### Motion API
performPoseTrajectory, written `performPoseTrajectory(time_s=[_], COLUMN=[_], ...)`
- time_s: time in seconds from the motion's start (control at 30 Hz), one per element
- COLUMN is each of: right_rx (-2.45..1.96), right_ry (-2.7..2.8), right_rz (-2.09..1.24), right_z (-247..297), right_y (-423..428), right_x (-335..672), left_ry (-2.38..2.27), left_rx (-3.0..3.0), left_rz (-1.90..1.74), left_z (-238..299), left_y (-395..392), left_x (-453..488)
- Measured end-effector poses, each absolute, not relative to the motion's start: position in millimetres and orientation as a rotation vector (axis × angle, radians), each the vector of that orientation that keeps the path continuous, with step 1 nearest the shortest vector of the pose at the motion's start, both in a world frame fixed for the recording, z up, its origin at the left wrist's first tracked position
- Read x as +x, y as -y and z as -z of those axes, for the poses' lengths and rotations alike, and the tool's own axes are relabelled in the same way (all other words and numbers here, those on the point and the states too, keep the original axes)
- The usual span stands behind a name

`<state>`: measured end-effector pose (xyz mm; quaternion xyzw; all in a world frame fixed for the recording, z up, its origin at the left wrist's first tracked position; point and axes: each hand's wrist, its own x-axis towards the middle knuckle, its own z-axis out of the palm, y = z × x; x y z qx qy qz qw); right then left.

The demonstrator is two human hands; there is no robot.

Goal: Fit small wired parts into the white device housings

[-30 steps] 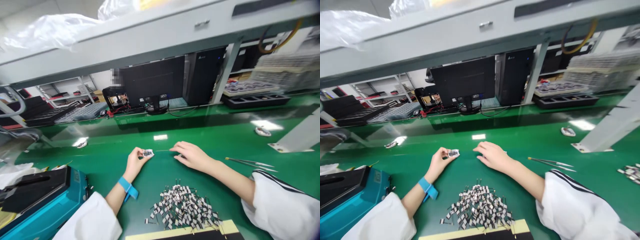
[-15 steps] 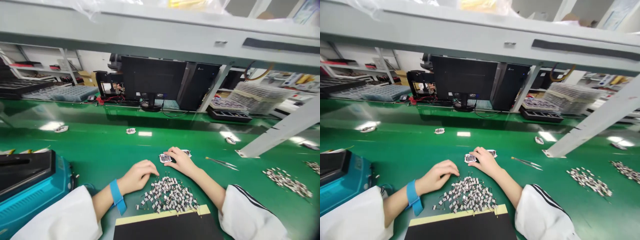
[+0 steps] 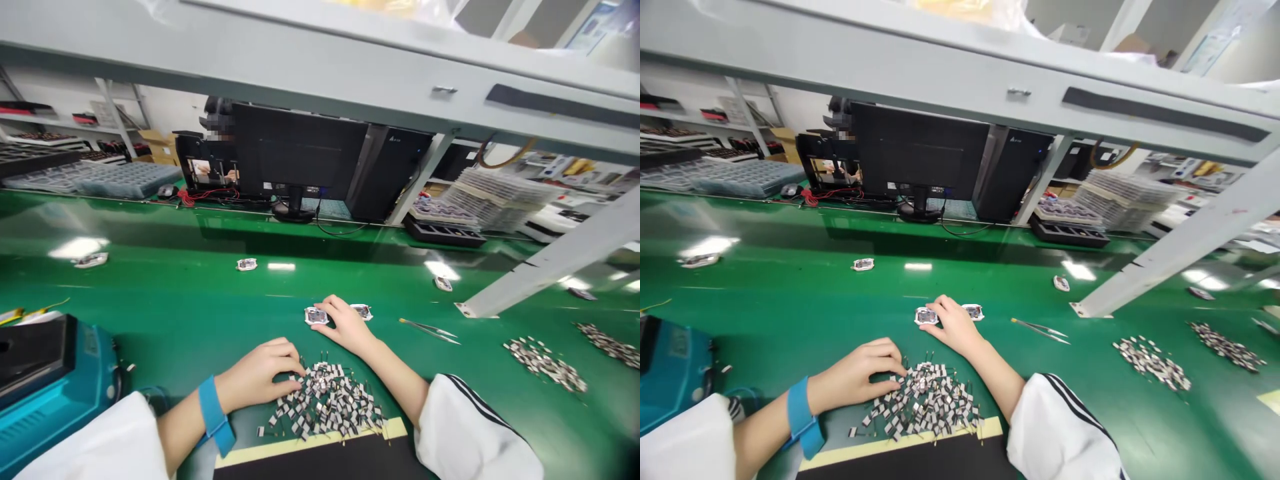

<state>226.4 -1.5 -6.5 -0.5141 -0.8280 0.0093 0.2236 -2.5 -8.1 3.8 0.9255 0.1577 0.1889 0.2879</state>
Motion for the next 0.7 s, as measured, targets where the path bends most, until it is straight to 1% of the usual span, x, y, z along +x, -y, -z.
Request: performPoseTrajectory(time_s=[0.17, 0.3, 0.5, 0.7], right_rx=[-1.366, -1.276, -1.154, -1.064], right_ry=[2.308, 2.366, 2.455, 2.470], right_rz=[-0.018, -0.059, -0.139, -0.247], right_z=[9.9, 12.4, 11.8, 5.8], right_y=[-2.0, -2.2, -6.5, -7.1], right_x=[216.7, 213.9, 200.1, 193.0], left_ry=[-0.530, -0.721, -0.866, -0.998], left_rx=[2.283, 2.113, 1.803, 1.740], left_rz=[-0.473, -0.537, -0.732, -0.975], left_z=[-5.1, -7.4, -5.0, -1.4], left_y=[7.9, 9.3, 1.8, -7.6], left_x=[-2.5, -0.8, -2.8, -7.8])
